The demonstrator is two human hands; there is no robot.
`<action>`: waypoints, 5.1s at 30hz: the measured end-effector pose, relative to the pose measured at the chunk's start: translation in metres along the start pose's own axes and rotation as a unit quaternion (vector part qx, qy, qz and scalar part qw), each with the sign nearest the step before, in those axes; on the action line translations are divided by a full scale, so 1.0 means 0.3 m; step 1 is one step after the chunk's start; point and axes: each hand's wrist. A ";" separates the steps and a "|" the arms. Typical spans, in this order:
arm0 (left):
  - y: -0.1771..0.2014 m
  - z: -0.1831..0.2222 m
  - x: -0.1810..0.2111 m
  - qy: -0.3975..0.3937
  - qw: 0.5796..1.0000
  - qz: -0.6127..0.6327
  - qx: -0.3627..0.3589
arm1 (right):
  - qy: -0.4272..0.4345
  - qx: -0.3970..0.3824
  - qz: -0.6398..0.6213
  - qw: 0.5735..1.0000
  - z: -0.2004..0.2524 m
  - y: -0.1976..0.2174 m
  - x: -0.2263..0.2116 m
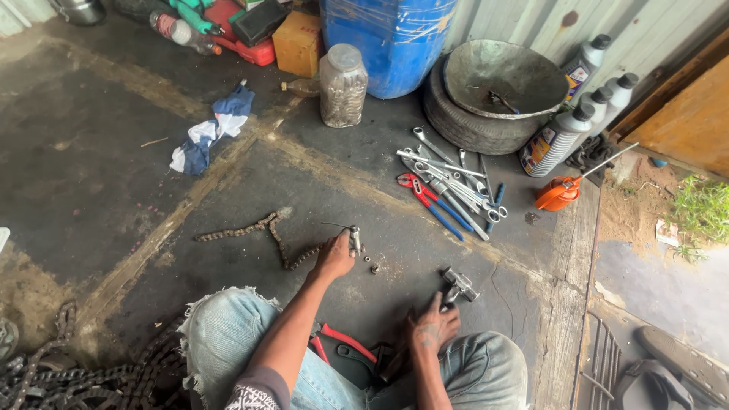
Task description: The person sits on the workshop floor repairing a motorcycle drive chain. They position a chain link over a socket, tap it with a hammer, then use a punch and pliers to press and adjust the chain link pin, working the chain piece by piece on the ground.
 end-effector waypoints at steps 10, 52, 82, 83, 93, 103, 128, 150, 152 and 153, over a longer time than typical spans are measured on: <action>-0.081 -0.033 -0.026 -0.024 0.997 -0.074 -0.006 | 0.331 -0.030 -0.159 0.930 0.006 -0.015 -0.227; 0.020 -0.039 0.017 -0.018 0.993 -0.084 -0.075 | 0.233 -0.050 -0.116 0.964 0.049 0.066 -0.354; 0.045 -0.061 0.046 -0.063 0.993 0.098 0.001 | 0.174 -0.049 -0.195 0.964 0.038 0.088 -0.359; 0.033 -0.066 0.036 -0.070 0.993 0.099 0.002 | 0.175 -0.048 -0.197 0.963 0.038 0.086 -0.358; -0.004 -0.067 0.032 -0.105 0.988 0.103 0.043 | 0.163 -0.068 -0.188 0.966 0.030 0.101 -0.370; 0.033 -0.010 0.133 -0.165 0.974 0.125 -0.090 | 0.298 -0.060 -0.338 0.891 -0.001 0.203 -0.370; 0.052 -0.028 0.117 -0.136 0.980 0.083 -0.124 | 0.132 -0.112 -0.351 0.920 -0.024 0.126 -0.347; 0.181 0.026 0.158 0.023 0.983 -0.109 -0.143 | 0.279 -0.003 -0.200 0.939 0.002 0.059 -0.328; 0.162 0.021 0.147 0.011 0.985 -0.104 -0.139 | 0.254 -0.011 -0.210 0.944 -0.030 0.017 -0.307; 0.154 0.017 0.140 0.001 0.986 -0.098 -0.133 | 0.232 -0.019 -0.220 0.947 -0.049 -0.005 -0.300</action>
Point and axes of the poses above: each hand's wrist, its own z-axis away from the middle knuckle, its own y-axis out of the back of the hand, x = y × z, and after that the axes turned 6 degrees about -y, right-handed
